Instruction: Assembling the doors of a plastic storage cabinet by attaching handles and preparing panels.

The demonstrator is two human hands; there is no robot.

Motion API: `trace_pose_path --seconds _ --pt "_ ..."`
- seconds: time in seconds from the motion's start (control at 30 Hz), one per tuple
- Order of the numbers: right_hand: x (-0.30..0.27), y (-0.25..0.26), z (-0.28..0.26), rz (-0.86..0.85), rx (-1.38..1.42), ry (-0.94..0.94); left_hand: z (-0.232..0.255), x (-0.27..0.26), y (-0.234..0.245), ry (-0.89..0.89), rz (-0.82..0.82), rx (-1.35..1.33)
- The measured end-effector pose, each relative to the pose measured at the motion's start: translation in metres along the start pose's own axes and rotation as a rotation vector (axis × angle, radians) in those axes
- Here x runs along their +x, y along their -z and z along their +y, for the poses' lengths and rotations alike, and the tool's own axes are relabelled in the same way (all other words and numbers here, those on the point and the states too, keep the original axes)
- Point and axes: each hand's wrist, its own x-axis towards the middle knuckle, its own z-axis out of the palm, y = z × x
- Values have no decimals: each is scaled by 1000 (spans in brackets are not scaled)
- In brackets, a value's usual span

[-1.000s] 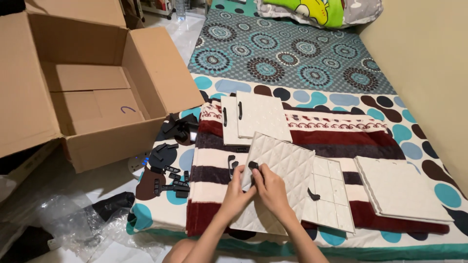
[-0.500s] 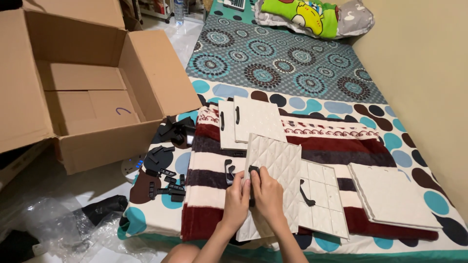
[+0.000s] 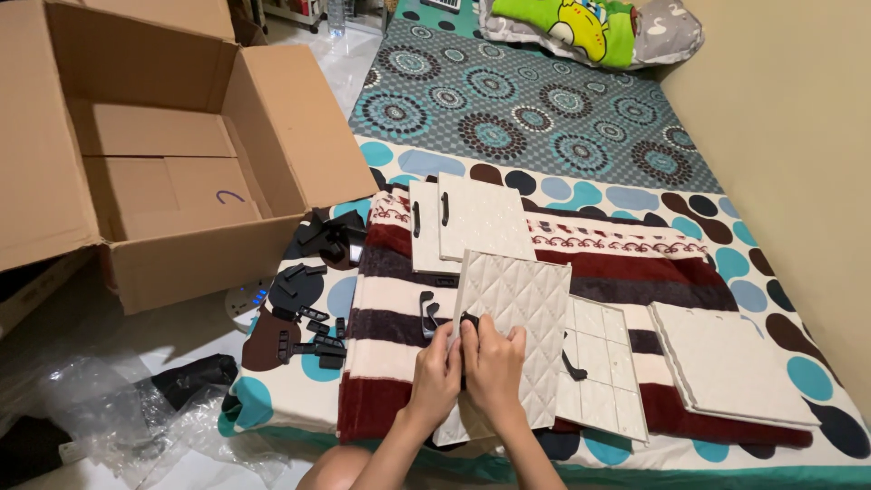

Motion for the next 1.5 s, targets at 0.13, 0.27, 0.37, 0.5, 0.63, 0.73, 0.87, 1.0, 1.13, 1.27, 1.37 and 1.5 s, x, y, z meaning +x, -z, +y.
trace_pose_path --seconds 0.13,0.27,0.37,0.5,0.63,0.73,0.87,1.0,1.13,1.27,1.37,1.5 --pt "0 1 -5 15 -54 6 -2 -3 -1 -19 11 1" --pt "3 3 -8 -30 -65 -21 -2 -3 1 -4 13 3" --pt "3 4 -11 -36 -73 -20 -4 -5 1 -21 21 22" --pt "3 3 -13 7 -162 14 -8 -6 -2 -56 37 38" --pt "3 -1 -11 24 -220 20 -14 -11 -7 -37 47 59" --pt "3 -5 -11 28 -234 9 -12 -11 -6 -27 56 59" --pt "4 -10 -9 48 -253 17 -9 -9 -7 30 53 23" --pt "5 -14 -9 32 -264 25 -11 -8 -6 35 53 -32" --pt "9 -13 -10 15 -268 11 -17 -7 -7 38 56 -22" --pt "6 -24 10 -4 -256 48 -15 -3 -2 80 40 8" --pt "7 -7 31 -47 -166 119 10 9 11 123 -44 20" --pt "30 56 38 -35 50 260 38 28 28 -8 -233 -15"
